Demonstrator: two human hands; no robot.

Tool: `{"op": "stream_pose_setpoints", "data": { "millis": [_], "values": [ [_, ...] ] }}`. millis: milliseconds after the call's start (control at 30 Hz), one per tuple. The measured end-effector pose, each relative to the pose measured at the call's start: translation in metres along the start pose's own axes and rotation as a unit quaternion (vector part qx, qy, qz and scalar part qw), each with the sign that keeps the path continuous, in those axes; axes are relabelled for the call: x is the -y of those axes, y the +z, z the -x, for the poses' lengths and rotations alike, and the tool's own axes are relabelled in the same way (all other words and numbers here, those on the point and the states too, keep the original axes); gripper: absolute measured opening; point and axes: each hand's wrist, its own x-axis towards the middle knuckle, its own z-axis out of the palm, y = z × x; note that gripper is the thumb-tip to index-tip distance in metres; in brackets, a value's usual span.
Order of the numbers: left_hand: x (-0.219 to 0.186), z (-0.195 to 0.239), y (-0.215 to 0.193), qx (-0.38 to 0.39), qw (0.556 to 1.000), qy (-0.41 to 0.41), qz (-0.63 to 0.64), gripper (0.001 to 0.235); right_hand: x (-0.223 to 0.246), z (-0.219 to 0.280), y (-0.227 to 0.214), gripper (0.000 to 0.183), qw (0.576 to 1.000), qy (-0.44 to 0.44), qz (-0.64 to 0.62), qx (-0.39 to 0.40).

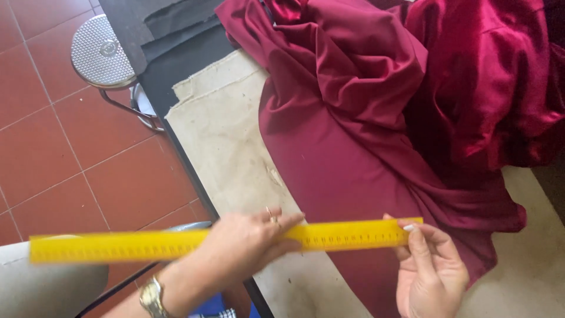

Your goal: Measuring and marking red velvet fabric with a ruler and chalk on a cutting table in a sewing workshop.

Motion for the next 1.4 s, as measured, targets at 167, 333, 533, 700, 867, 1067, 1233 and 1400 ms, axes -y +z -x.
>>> {"op": "stream_pose_setpoints", "data": {
  "millis": [167,333,533,700,867,1067,1233,1400],
  "values": [
    [0.001,-0.012,-0.035,0.005,1.0,0.01,-0.007,0.049,0.01,0.003,0.034,0.008,1.0,0.003,-0.021,-0.02],
    [0.016,-0.027,-0.07,0.033,0.999,0.033,0.018,0.049,0.011,-0.003,0.064,0.008,0.999,0.009,-0.044,0.012],
    [0.074,-0.048,-0.15,-0.057,0.998,0.008,0.029,0.046,0.027,-0.014,0.072,0.008,0.999,-0.012,0.018,-0.032],
    [0.128,-0.056,-0.172,-0.068,0.996,0.039,0.044,0.031,0.006,-0.008,0.057,0.008,0.992,-0.022,0.08,-0.095],
    [0.139,-0.051,-0.14,-0.026,0.998,-0.017,0.063,0.032,0.001,-0.006,0.083,0.017,0.986,0.014,0.11,-0.126],
    [0.128,-0.031,-0.093,-0.052,0.997,-0.049,0.031,0.046,0.005,-0.033,0.102,0.02,0.983,0.025,0.148,-0.102],
    [0.133,-0.026,-0.082,-0.026,0.994,-0.106,-0.011,0.046,0.004,-0.052,0.111,0.015,0.986,0.016,0.151,-0.068],
    [0.14,-0.021,-0.084,-0.077,0.992,-0.09,0.033,0.043,0.005,-0.067,0.115,0.014,0.987,0.026,0.15,-0.044]
  ]
}}
